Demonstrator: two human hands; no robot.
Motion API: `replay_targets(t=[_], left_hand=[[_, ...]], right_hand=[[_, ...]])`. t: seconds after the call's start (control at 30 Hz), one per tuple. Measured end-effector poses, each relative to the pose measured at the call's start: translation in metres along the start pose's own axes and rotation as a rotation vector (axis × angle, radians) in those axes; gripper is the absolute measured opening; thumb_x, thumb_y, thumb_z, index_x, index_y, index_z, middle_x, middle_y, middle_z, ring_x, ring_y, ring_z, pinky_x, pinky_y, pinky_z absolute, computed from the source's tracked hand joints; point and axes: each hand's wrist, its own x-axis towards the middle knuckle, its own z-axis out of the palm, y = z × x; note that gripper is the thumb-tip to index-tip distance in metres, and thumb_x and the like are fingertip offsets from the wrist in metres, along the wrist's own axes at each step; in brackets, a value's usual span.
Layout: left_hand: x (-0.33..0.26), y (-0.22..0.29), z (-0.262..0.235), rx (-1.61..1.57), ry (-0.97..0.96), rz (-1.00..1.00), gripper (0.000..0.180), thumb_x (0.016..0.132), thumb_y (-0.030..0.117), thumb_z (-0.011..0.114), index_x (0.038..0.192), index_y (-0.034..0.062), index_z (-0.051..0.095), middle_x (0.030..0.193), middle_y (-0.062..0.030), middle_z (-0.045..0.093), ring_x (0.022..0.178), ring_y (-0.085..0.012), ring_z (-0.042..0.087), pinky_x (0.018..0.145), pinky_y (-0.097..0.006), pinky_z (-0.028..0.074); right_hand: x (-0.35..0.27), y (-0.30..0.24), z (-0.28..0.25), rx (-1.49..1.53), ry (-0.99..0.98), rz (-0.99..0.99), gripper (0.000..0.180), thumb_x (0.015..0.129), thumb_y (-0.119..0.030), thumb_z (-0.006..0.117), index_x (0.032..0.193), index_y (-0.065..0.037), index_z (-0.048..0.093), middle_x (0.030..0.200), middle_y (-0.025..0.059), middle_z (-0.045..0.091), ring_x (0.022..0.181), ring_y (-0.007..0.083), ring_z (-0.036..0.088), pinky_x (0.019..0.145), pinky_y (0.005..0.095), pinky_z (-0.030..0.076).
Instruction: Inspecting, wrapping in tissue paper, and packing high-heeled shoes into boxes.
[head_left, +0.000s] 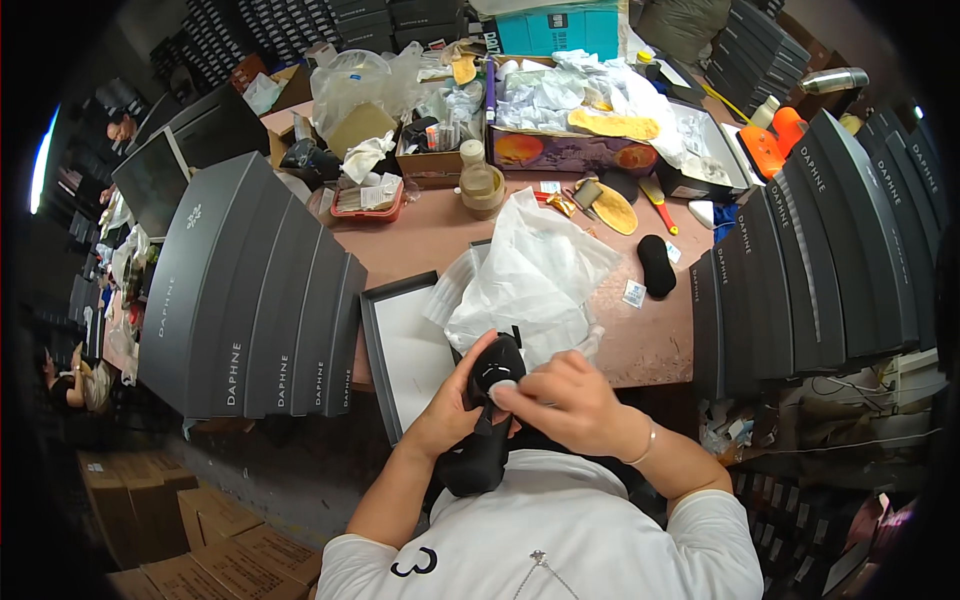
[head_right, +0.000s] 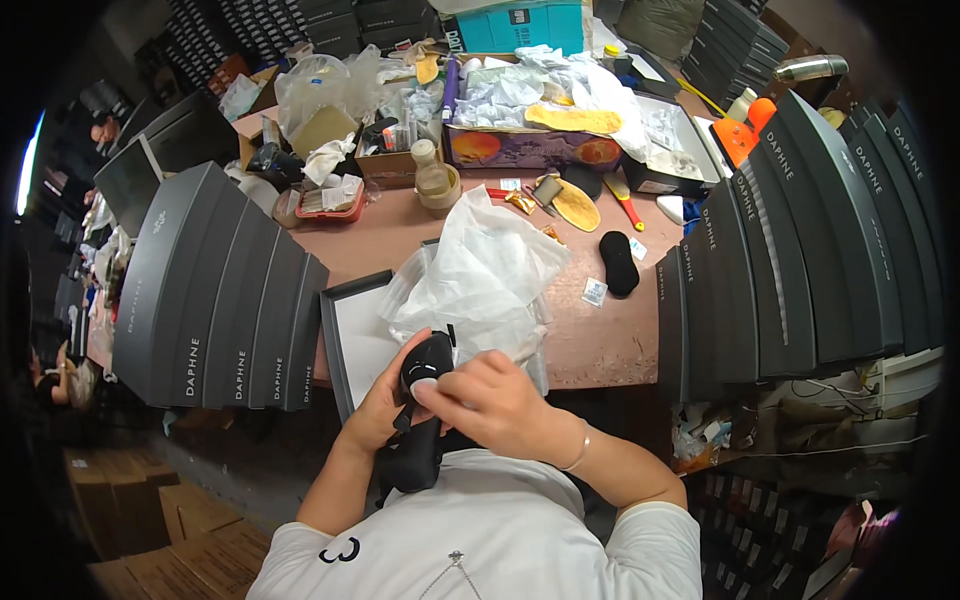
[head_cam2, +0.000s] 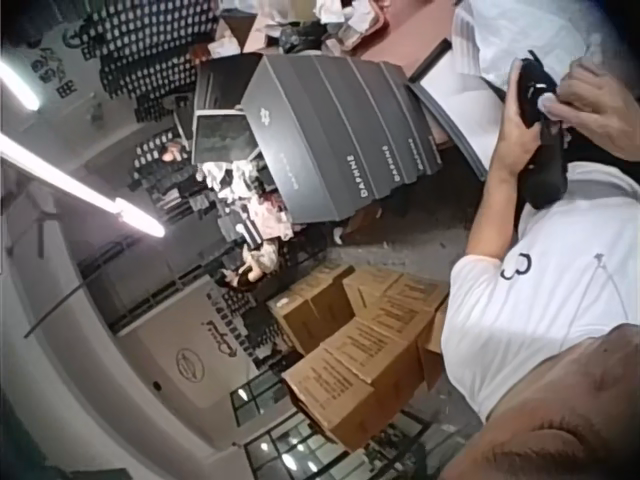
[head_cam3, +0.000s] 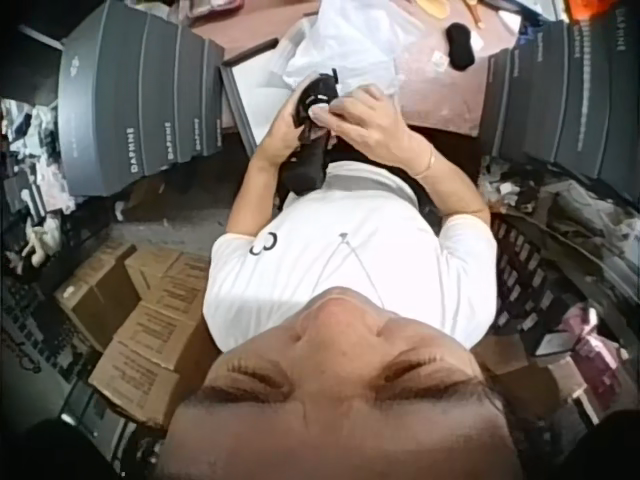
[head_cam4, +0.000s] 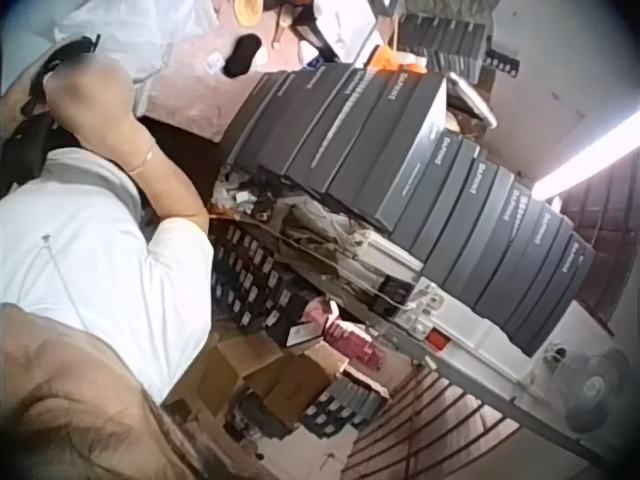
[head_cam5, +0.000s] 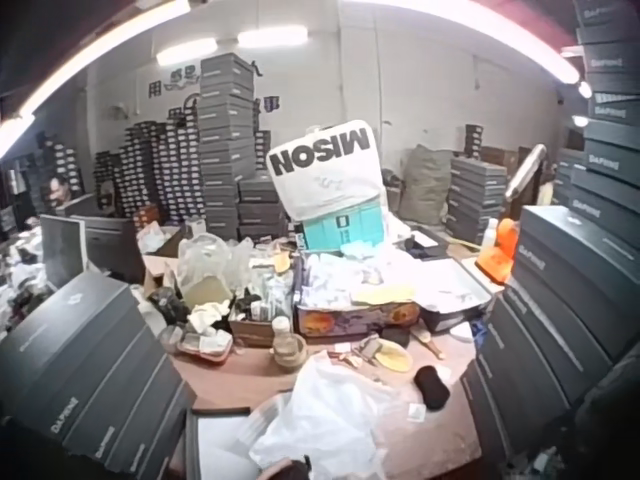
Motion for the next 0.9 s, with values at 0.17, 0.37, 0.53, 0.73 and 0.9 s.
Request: replay_targets(t=[0.17, 0.37, 0.53, 0.73, 0.9], left_hand=[[-0.009, 0.006, -0.009, -0.15, 0.011, -0.059, 0.09, 0.078, 0.005, 0.07, 0.15, 0.0134, 0.018, 0.101, -0.0097, 0.056, 0.073, -0.0225, 0.067, 0.065, -0.035, 0.058], [0.0, 0.002, -0.023, -0.333, 0.046, -0.081, 0.086, 0.072, 0.012, 0.068, 0.147, 0.0106, 0.026, 0.1, -0.0127, 0.056, 0.07, -0.0259, 0.067, 0.062, -0.037, 0.059], [0.009, -0.008, -0.021, -0.382, 0.091, -0.079, 0.085, 0.069, 0.012, 0.064, 0.146, 0.0062, 0.027, 0.094, -0.0134, 0.056, 0.066, -0.0273, 0.067, 0.058, -0.037, 0.059], [0.02, -0.005, -0.014, -0.306, 0.105, -0.098, 0.088, 0.067, 0.014, 0.066, 0.145, 0.0049, 0.027, 0.094, -0.0129, 0.057, 0.065, -0.0262, 0.067, 0.057, -0.036, 0.059], [0.03, -0.003, -0.009, -0.274, 0.097, -0.124, 0.088, 0.068, 0.011, 0.067, 0.146, 0.0089, 0.027, 0.1, -0.0135, 0.057, 0.066, -0.0259, 0.067, 0.057, -0.036, 0.059]], right_hand=[[-0.005, 0.068, 0.006, -0.307, 0.039, 0.07, 0.034, 0.072, -0.006, 0.062, 0.105, -0.006, 0.066, 0.082, 0.0037, 0.056, 0.073, 0.0174, 0.055, 0.068, 0.0328, 0.039], [0.039, 0.167, -0.08, -0.388, 0.345, 0.299, 0.025, 0.082, 0.005, 0.061, 0.105, -0.003, 0.065, 0.089, 0.0136, 0.059, 0.072, 0.0259, 0.063, 0.064, 0.0341, 0.052], [0.025, 0.29, -0.077, -0.288, 0.42, 0.57, 0.018, 0.084, -0.005, 0.058, 0.1, -0.001, 0.067, 0.089, 0.0189, 0.064, 0.082, 0.0325, 0.064, 0.075, 0.037, 0.05], [-0.073, 0.332, -0.06, -0.536, -0.114, 0.891, 0.037, 0.083, -0.015, 0.059, 0.118, -0.003, 0.057, 0.099, 0.0238, 0.065, 0.095, 0.0379, 0.063, 0.084, 0.044, 0.05], [-0.144, 0.299, -0.024, -0.44, -0.546, 1.29, 0.06, 0.083, -0.025, 0.064, 0.132, 0.002, 0.043, 0.116, 0.0267, 0.058, 0.103, 0.0388, 0.059, 0.091, 0.0461, 0.047]])
